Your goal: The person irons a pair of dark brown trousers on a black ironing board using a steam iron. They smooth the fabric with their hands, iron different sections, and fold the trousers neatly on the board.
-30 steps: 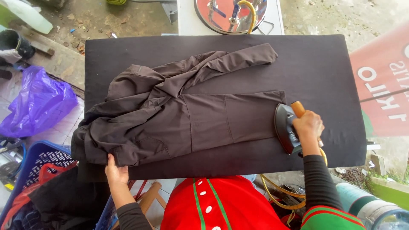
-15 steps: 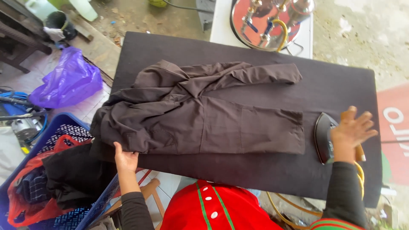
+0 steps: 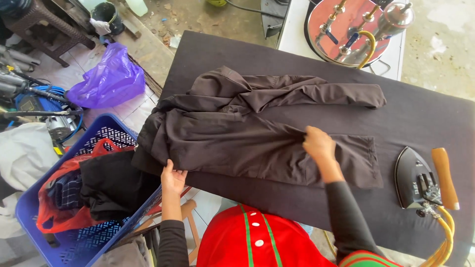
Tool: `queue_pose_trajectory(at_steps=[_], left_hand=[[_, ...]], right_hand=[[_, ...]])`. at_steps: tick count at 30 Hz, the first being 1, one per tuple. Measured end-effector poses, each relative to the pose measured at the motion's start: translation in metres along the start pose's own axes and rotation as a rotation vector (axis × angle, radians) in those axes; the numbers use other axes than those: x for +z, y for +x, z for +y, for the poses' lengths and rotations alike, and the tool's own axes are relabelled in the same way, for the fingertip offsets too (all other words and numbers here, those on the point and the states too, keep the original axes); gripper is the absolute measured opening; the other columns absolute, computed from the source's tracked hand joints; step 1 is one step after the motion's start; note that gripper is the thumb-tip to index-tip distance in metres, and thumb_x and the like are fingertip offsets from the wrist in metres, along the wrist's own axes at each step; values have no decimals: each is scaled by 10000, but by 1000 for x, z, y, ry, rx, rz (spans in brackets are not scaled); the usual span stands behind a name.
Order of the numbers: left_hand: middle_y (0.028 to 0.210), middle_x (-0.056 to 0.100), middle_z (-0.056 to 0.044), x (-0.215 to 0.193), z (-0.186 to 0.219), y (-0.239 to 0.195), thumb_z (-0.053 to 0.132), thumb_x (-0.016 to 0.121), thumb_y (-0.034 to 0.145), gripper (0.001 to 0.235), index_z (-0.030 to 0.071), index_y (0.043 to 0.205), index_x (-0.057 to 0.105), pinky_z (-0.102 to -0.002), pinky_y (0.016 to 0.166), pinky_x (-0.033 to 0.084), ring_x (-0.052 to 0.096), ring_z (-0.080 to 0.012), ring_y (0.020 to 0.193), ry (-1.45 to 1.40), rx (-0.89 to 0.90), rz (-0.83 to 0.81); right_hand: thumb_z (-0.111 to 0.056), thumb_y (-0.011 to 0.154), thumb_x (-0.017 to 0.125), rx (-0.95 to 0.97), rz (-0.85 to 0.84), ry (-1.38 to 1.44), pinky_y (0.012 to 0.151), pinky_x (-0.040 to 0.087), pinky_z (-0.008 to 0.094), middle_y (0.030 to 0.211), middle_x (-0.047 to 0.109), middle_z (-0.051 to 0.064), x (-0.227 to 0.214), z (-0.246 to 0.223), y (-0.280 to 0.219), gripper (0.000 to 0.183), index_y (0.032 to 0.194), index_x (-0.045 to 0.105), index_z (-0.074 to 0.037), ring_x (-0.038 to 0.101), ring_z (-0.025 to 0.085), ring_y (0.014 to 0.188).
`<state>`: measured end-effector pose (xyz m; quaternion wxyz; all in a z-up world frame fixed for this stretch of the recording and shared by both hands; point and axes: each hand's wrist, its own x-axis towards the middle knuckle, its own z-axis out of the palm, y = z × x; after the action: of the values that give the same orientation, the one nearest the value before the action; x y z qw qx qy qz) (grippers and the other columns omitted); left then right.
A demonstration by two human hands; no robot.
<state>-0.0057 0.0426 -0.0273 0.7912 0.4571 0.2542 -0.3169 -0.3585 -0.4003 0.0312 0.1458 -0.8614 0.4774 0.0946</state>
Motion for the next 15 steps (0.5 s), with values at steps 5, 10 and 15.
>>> queue_pose_trajectory(at_steps=[5,10,15], left_hand=[[1038,794,-180,1,-62,-32,229,875,981,312,102,1189,679,-568,911,673,797,-350,814,371,-163,-125],[1180,809,-261,-11,-57,-63,419,830,1018,536,-33,1296,747,-563,913,656,829,-398,1045,977,-306,-345],[915,758,-79,-14,13,-5,446,633,1131,302,181,1049,752,-504,752,667,781,-350,882,1736,801,245]], right_hand=[[-430,939,622,308,-222,-71,1015,641,542,1291,831,39,14,186,-92,340,1221,811,-405,786,341,1268],[-518,873,680,464,-435,-221,1053,636,519,1385,837,93,35,240,-149,515,1370,805,-470,807,359,1290],[-294,985,716,-85,108,65,998,619,499,1228,736,95,2,108,-104,282,1252,772,-227,761,378,1186]])
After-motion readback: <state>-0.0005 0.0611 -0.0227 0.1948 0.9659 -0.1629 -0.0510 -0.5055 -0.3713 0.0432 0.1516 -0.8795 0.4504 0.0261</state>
